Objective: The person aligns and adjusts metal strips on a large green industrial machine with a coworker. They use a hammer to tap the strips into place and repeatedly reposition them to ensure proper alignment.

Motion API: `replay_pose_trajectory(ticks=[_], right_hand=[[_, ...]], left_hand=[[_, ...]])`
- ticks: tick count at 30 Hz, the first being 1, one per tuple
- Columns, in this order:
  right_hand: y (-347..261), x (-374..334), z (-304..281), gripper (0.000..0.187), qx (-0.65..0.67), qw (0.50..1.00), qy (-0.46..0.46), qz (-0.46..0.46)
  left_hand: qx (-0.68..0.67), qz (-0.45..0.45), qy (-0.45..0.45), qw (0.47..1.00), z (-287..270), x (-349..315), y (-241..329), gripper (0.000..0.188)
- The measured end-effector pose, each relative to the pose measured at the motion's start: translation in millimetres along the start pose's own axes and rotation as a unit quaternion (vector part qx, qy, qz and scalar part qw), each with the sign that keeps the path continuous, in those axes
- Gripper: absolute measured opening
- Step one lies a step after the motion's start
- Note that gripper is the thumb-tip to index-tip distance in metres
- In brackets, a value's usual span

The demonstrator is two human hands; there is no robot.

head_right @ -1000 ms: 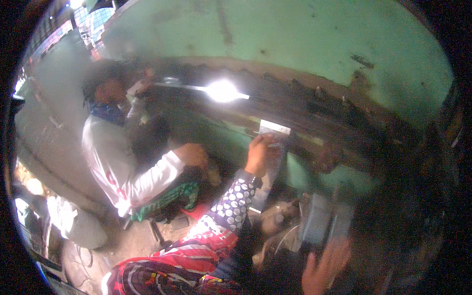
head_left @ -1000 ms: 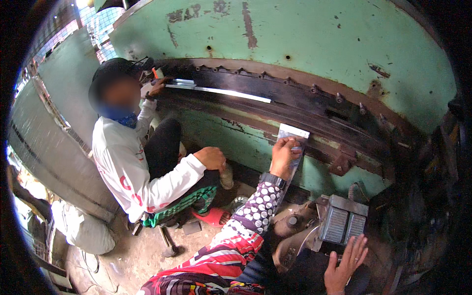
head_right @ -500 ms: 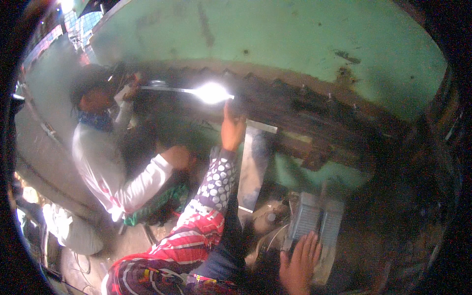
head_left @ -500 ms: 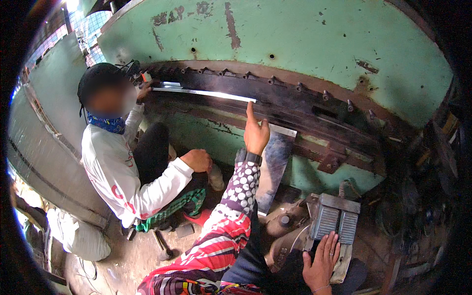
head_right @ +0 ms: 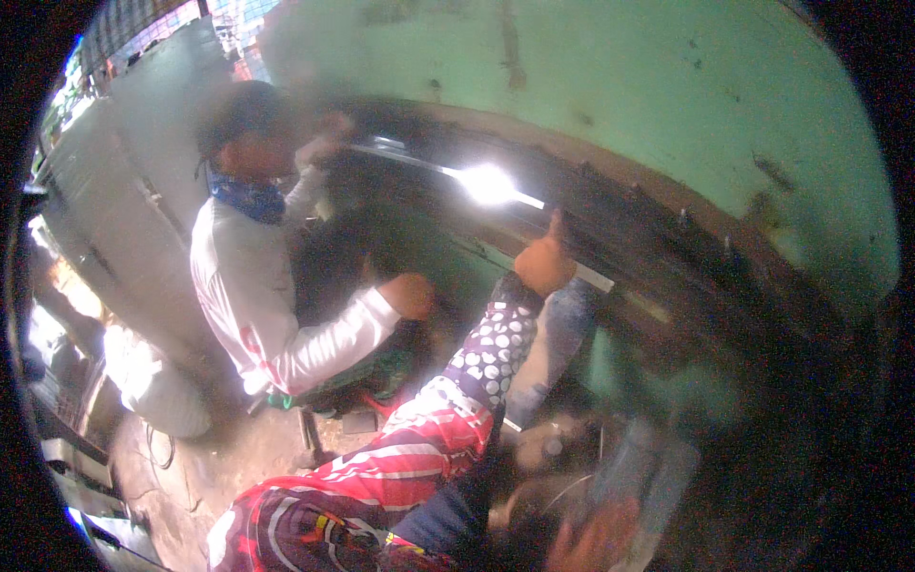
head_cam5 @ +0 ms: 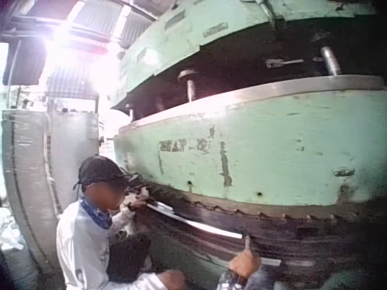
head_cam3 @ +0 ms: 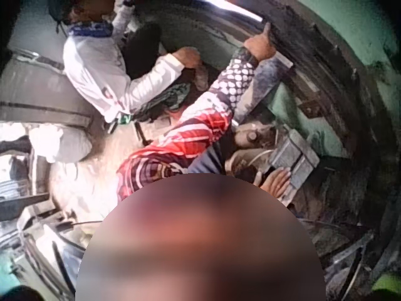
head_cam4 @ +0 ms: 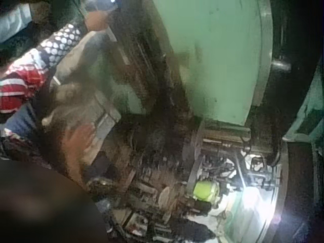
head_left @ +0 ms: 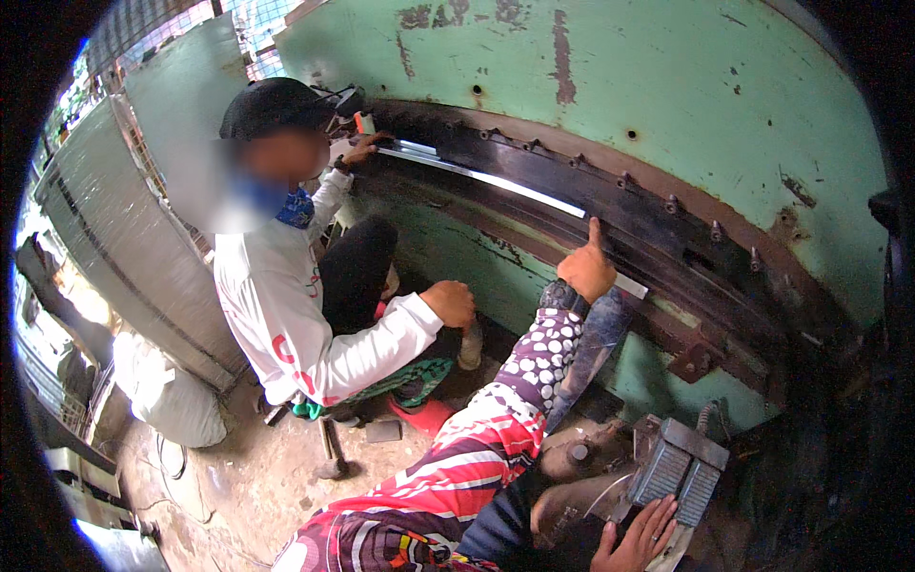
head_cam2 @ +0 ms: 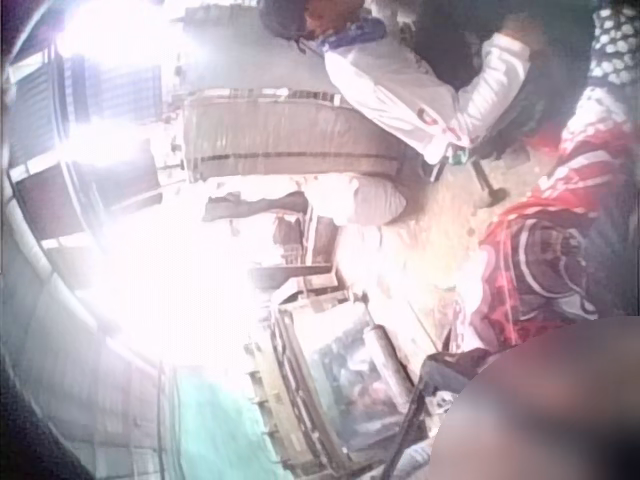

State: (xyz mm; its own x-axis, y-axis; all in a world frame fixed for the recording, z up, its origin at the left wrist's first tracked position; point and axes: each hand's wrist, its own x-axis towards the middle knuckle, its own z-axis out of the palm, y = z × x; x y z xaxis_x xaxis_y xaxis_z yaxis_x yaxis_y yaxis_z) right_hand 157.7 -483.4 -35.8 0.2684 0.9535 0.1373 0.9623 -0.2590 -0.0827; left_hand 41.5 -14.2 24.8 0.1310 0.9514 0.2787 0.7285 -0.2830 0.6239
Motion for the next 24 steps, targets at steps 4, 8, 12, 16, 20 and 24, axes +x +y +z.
replay_pose_trajectory(ticks=[4, 8, 12, 16, 20, 24], right_hand=[[-5, 7, -9, 0.079, -0.008, 1.0, 0.007, -0.006], [-18, 12, -20, 0.077, -0.003, 1.0, 0.007, -0.002], [-19, 12, -26, 0.077, -0.012, 1.0, -0.002, 0.001], [-15, 13, -24, 0.076, -0.02, 1.0, 0.004, -0.012], [-8, 17, -16, 0.075, -0.064, 0.997, 0.027, -0.035], [-13, 16, -19, 0.074, -0.032, 0.999, 0.011, 0.001]], left_hand=[[-0.03, 0.006, 0.016, 0.999, -1, -9, -3, 0.096], [-0.142, -0.003, 0.032, 0.989, 11, -45, -5, 0.087], [-0.317, -0.034, 0.052, 0.946, 40, -75, -18, 0.078], [-0.611, -0.111, 0.107, 0.777, 33, -62, -18, 0.057], [-0.739, -0.158, 0.182, 0.63, 14, -31, -36, 0.043], [-0.756, -0.16, 0.211, 0.598, -6, 7, -28, 0.054]])
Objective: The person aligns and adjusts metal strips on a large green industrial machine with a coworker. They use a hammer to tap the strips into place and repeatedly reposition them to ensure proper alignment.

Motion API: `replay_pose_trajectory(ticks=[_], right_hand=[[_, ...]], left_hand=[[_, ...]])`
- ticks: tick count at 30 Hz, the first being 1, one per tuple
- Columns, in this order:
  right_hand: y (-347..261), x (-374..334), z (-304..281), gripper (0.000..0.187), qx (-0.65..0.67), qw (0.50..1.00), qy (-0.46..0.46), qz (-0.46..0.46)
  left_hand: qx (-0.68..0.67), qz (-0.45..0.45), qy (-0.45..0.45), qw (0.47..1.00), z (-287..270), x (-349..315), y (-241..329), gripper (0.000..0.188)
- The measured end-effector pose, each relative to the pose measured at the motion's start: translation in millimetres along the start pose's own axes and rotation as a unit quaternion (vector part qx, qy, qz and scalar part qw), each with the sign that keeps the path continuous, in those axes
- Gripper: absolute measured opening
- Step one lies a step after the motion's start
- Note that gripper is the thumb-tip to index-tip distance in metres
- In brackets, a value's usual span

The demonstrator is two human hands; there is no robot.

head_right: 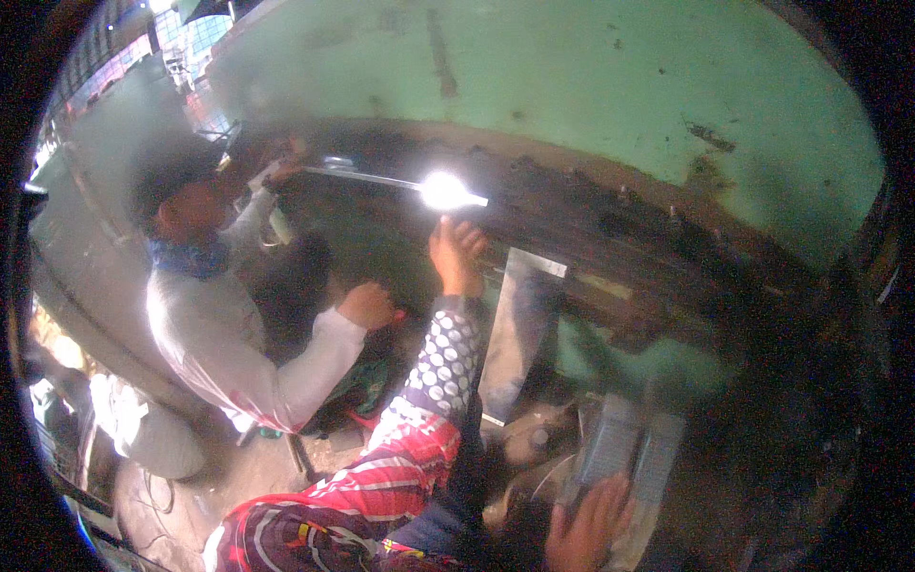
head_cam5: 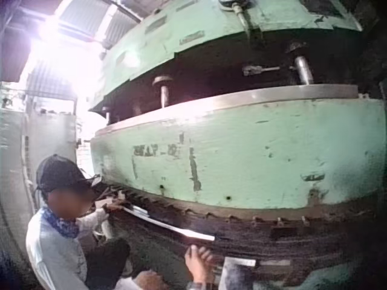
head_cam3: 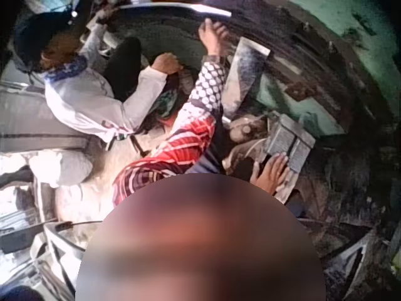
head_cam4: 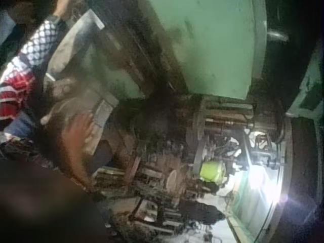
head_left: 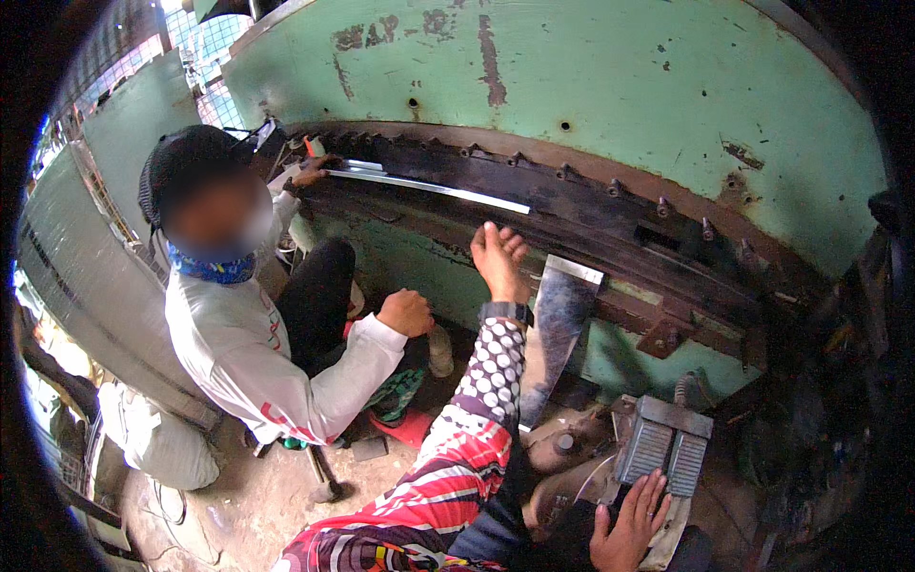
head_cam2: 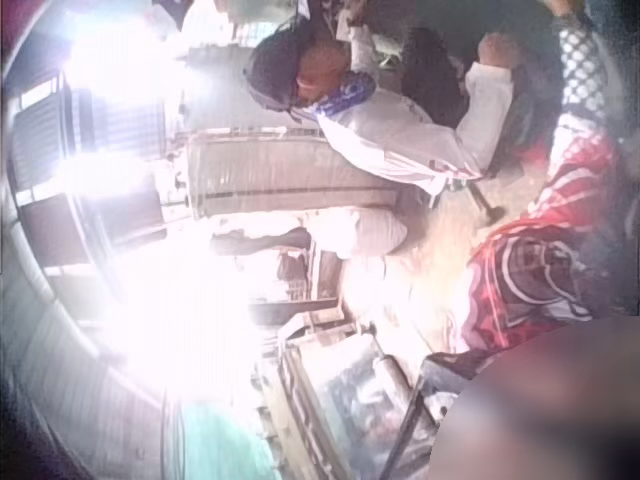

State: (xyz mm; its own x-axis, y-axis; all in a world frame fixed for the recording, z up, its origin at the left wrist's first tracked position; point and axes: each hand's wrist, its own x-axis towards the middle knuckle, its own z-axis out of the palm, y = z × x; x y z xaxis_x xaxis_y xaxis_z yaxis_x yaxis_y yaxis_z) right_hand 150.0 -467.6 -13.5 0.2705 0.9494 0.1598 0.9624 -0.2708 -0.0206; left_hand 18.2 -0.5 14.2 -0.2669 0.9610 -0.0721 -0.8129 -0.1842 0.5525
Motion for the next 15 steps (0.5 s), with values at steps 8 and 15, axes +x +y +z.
replay_pose_trajectory(ticks=[8, 15], right_hand=[[2, -11, 3, 0.073, 0.038, 0.999, 0.027, -0.009], [-8, -12, -5, 0.071, 0.023, 1.0, 0.007, 0.01]], left_hand=[[-0.012, -0.007, -0.077, 0.997, 3, 45, 20, 0.048], [-0.008, 0.004, -0.072, 0.997, 2, 42, 11, 0.022]])
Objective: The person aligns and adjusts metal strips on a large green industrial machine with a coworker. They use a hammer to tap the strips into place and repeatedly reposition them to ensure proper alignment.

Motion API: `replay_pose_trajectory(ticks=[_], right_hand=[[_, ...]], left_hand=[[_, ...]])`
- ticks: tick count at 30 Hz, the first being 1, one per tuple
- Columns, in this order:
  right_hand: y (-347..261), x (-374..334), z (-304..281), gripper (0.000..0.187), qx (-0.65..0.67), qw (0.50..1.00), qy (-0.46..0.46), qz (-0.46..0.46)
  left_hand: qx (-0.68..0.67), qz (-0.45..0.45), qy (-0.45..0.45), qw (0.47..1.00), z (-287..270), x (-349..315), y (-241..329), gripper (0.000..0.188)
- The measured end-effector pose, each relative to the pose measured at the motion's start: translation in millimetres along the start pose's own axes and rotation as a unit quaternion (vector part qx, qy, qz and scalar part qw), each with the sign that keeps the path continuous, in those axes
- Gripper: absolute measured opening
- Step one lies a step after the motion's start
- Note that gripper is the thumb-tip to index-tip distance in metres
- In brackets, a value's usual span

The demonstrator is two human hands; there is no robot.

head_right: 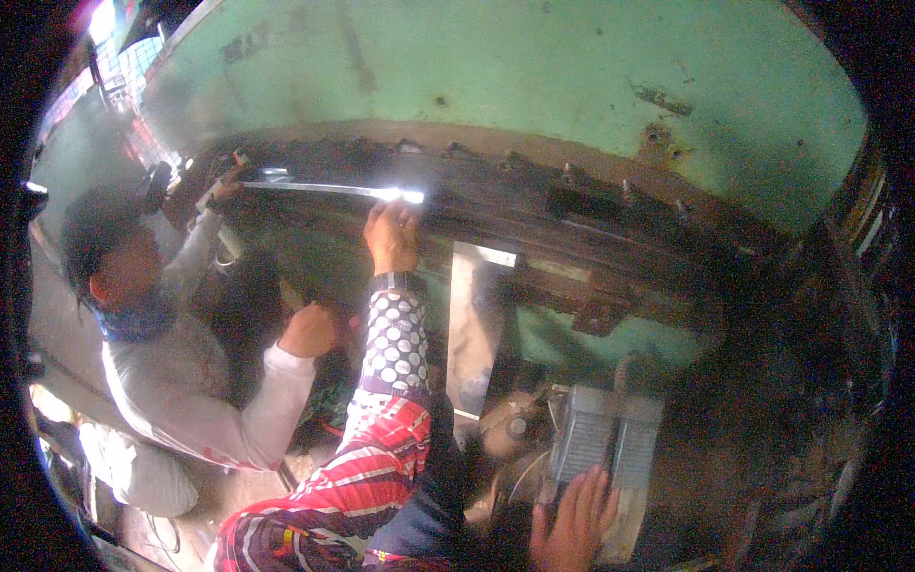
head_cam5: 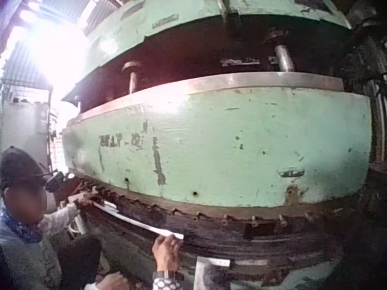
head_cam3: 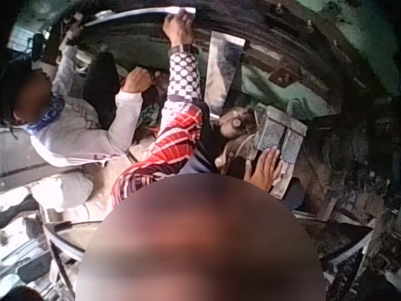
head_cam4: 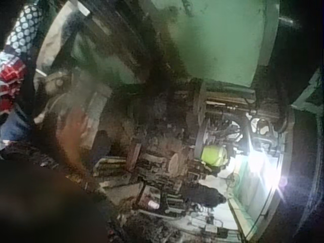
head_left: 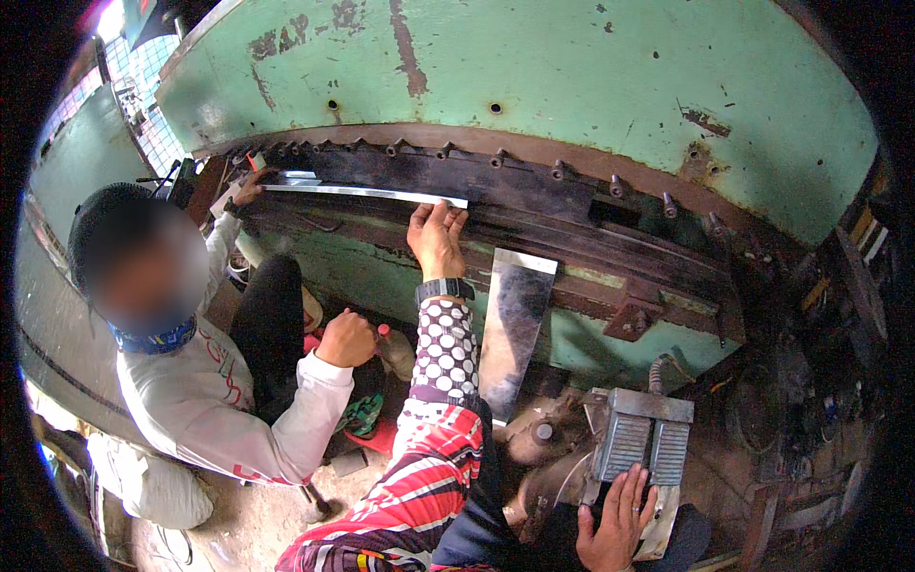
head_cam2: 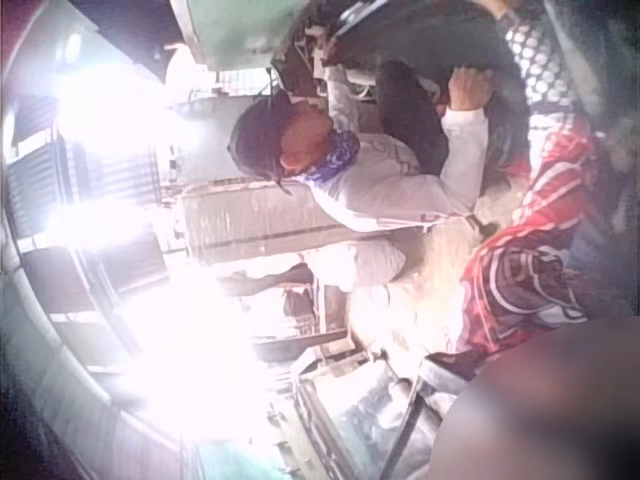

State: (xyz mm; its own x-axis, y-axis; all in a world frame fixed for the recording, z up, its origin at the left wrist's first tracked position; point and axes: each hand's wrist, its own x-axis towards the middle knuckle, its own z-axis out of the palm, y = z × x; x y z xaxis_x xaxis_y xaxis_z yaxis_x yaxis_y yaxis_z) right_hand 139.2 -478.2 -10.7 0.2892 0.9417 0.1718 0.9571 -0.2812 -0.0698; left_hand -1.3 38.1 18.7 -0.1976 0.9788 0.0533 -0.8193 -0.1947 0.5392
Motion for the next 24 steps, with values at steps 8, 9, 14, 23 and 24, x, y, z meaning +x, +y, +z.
replay_pose_trajectory(ticks=[8, 9, 14, 23, 24], right_hand=[[-7, 2, -13, 0.07, -0.007, 1.0, 0.005, -0.005], [-7, 2, -11, 0.07, -0.004, 1.0, 0.008, -0.005], [-8, 4, -13, 0.069, -0.005, 1.0, 0.004, -0.008], [-6, 8, -11, 0.07, -0.01, 1.0, 0.003, -0.011], [-4, 7, -9, 0.07, -0.014, 1.0, 0.009, -0.016]], left_hand=[[0.011, -0.002, 0.014, 1.0, -4, 16, 4, 0.022], [0.011, -0.005, 0.015, 1.0, -5, 18, 3, 0.022], [0.029, 0.01, 0.007, 1.0, 2, 9, 0, 0.02], [0.029, 0.034, -0.009, 0.999, 0, 15, -7, 0.018], [0.027, 0.034, -0.012, 0.999, -2, 17, -8, 0.018]])
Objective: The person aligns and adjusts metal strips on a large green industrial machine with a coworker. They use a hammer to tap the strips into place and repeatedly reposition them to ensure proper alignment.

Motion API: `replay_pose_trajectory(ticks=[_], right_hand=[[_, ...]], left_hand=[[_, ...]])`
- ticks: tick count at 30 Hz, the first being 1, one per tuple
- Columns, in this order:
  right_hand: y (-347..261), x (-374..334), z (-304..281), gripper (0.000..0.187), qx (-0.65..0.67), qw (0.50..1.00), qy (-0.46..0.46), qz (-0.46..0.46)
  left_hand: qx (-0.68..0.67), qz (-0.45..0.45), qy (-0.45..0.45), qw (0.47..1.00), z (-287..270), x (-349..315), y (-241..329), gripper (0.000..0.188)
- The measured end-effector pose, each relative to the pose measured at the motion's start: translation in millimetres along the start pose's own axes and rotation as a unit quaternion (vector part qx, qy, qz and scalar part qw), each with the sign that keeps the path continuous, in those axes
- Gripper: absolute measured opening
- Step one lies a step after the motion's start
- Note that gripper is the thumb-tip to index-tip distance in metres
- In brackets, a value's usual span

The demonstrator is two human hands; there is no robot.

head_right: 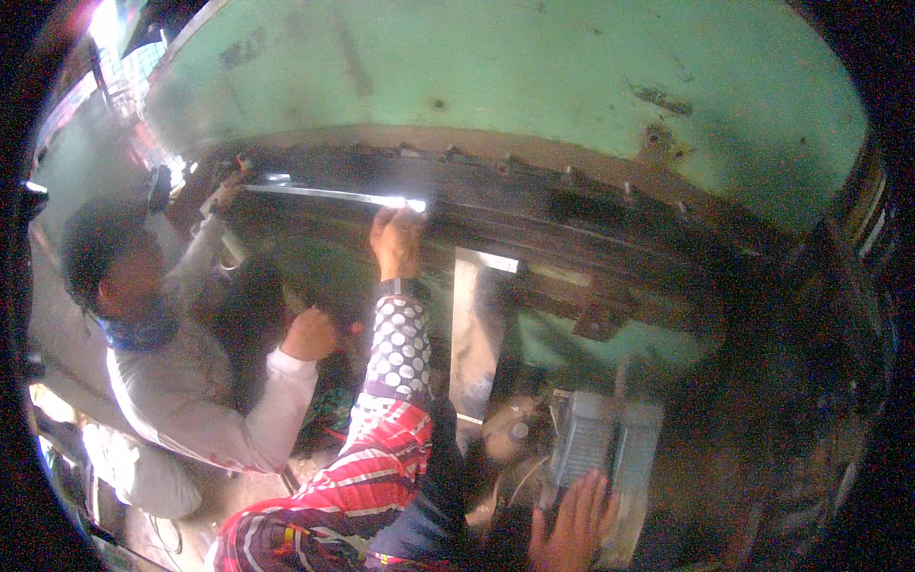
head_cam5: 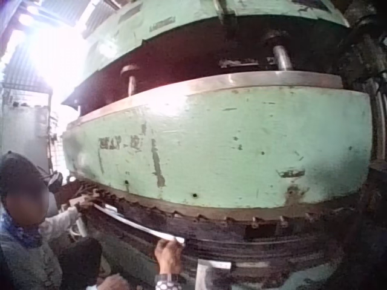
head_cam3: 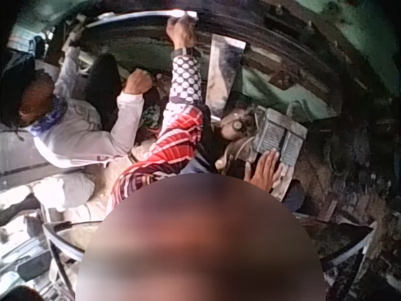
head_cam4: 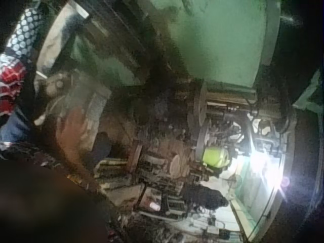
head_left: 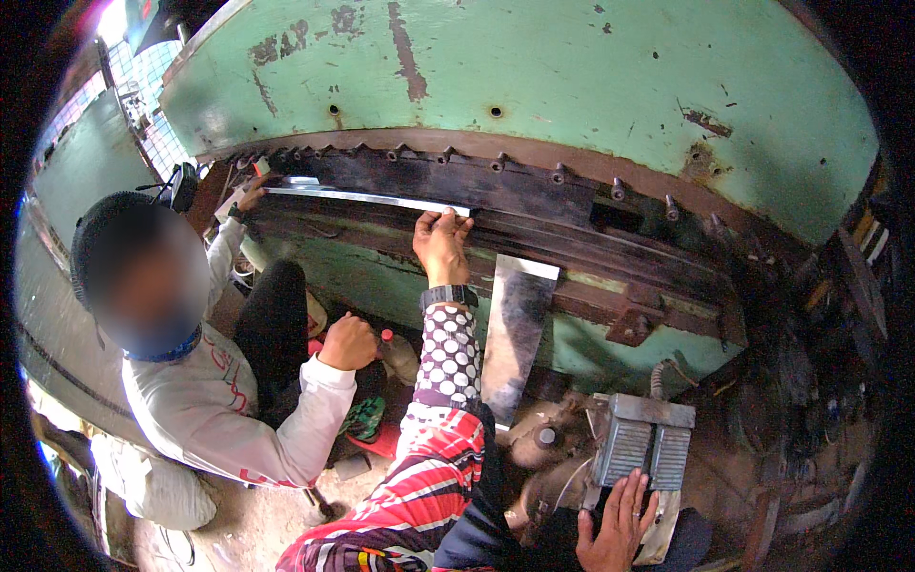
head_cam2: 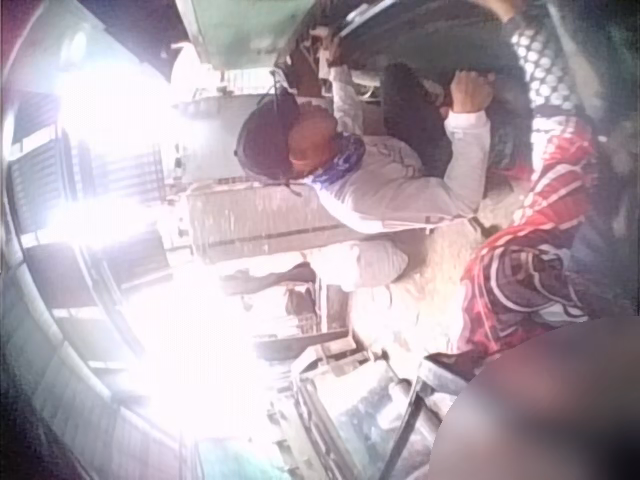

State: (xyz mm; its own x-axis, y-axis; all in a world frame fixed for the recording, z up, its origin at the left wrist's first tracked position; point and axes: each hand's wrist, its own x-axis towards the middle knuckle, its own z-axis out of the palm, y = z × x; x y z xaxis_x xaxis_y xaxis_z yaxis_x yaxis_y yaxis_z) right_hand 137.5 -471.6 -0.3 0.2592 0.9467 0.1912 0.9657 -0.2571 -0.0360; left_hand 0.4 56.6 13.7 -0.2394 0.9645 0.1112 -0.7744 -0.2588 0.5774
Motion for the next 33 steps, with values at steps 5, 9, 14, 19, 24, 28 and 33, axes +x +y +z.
replay_pose_trajectory(ticks=[5, 9, 14, 19, 24, 28, 33], right_hand=[[9, 2, 6, 0.07, -0.002, 0.999, 0.006, -0.032], [10, 9, 1, 0.075, 0.022, 0.992, -0.117, 0.031], [8, 3, 10, 0.073, 0.029, 0.999, -0.03, 0.016], [6, 5, 3, 0.072, 0.011, 1.0, -0.005, 0.009], [5, 5, 1, 0.07, 0.011, 1.0, -0.006, 0.001], [9, 0, 8, 0.069, 0.018, 1.0, 0.012, 0.002], [11, 0, 13, 0.068, 0.014, 1.0, 0.022, -0.002]], left_hand=[[-0.006, -0.005, 0.016, 1.0, 8, -7, 1, 0.021], [-0.029, -0.001, -0.004, 1.0, 10, -11, 0, 0.02], [-0.014, -0.005, -0.008, 1.0, 14, -17, 4, 0.02], [-0.012, 0.004, -0.02, 1.0, 16, -21, -1, 0.019], [-0.007, 0.039, -0.059, 0.997, -11, 3, -18, 0.02], [-0.061, 0.002, -0.079, 0.995, -8, -1, -24, 0.02], [-0.009, 0.022, -0.081, 0.996, -6, -6, -28, 0.02]])
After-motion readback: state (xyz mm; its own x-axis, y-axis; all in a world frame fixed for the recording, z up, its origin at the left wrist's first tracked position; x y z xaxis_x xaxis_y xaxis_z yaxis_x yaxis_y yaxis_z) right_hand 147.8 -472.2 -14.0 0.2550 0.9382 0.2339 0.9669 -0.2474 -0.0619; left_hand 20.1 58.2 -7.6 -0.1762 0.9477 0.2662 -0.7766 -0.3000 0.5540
